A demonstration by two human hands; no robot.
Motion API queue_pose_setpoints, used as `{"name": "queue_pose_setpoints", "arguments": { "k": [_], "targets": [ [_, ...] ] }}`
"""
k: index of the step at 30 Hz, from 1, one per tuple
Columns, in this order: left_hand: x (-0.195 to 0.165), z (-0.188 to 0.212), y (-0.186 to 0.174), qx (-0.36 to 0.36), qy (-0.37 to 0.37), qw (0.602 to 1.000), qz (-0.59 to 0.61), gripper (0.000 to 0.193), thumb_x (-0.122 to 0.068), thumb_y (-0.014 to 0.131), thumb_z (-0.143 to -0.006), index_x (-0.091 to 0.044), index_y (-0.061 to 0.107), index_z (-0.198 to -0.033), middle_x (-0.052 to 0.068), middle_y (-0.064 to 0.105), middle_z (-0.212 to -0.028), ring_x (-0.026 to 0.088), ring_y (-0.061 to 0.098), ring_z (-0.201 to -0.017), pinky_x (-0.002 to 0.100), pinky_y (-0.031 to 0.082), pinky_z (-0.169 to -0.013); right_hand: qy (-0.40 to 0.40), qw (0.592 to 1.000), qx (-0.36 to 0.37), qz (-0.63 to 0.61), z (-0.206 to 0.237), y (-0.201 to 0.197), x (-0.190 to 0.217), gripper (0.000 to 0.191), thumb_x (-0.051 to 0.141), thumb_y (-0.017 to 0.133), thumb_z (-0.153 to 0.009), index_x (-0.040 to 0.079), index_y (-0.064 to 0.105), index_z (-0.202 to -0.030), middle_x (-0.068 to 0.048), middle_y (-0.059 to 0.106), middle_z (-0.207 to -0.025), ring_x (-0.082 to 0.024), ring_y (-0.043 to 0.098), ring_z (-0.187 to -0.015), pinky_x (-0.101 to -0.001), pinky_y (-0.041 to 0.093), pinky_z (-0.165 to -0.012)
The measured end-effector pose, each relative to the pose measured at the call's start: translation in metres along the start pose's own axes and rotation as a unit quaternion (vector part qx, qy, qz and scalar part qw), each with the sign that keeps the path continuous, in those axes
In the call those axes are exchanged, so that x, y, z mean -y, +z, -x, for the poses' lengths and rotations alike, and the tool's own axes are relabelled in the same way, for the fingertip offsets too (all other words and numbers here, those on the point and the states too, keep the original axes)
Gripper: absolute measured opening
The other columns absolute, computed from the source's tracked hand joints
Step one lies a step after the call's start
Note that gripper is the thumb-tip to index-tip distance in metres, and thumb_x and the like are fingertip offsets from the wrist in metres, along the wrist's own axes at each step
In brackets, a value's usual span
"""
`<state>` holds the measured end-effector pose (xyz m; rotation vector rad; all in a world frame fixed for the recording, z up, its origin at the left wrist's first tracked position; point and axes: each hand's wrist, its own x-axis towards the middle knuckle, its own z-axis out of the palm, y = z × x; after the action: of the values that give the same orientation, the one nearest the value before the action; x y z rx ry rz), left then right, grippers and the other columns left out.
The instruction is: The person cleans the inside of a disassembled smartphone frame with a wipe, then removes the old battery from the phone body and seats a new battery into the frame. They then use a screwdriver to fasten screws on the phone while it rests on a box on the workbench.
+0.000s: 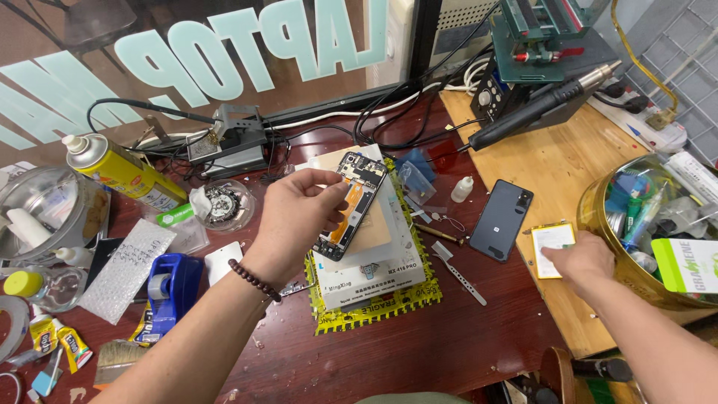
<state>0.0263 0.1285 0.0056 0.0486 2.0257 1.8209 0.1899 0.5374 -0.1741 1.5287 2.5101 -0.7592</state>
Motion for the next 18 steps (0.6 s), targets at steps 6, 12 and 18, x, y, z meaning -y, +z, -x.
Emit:
{"name": "queue_pose_setpoints", "arguments": {
  "k": [6, 12, 18],
  "targets": [
    [-0.018, 0.007, 0.041, 0.172, -0.014, 0.981, 0.094, 0.019, -0.012, 0.074, -0.089, 0.002, 0.07, -0.101, 0.008, 0.072, -0.085, 0.015, 0.069, -0.071, 0.029, 0.059, -0.065, -0.042, 0.887, 0.242, -0.39, 0.039, -0.064, 0.078, 0.03, 0.015, 0.064, -0.098, -0.002, 0.067, -0.122, -0.013, 0.074, -0.115, -0.023, 0.071, -0.101, -0.0379, 0.056, -0.09],
    [-0.044, 0.0, 0.075, 0.202, -0.066, 0.968, 0.136, 0.021, -0.02, 0.069, -0.092, -0.005, 0.069, -0.106, 0.005, 0.075, -0.097, 0.014, 0.073, -0.086, 0.034, 0.061, -0.078, -0.19, 0.771, 0.395, -0.463, 0.132, -0.116, 0.17, 0.037, 0.016, 0.059, -0.095, -0.002, 0.063, -0.127, -0.014, 0.073, -0.121, -0.024, 0.072, -0.107, -0.0416, 0.058, -0.094],
    [-0.056, -0.01, 0.05, 0.201, -0.074, 0.959, 0.185, 0.016, -0.017, 0.068, -0.094, -0.005, 0.072, -0.104, 0.005, 0.075, -0.096, 0.015, 0.071, -0.084, 0.036, 0.06, -0.078, -0.178, 0.697, 0.441, -0.537, 0.169, -0.132, 0.202, 0.039, 0.025, 0.059, -0.094, 0.001, 0.064, -0.124, -0.014, 0.074, -0.116, -0.025, 0.073, -0.101, -0.0418, 0.058, -0.087]
  ]
}}
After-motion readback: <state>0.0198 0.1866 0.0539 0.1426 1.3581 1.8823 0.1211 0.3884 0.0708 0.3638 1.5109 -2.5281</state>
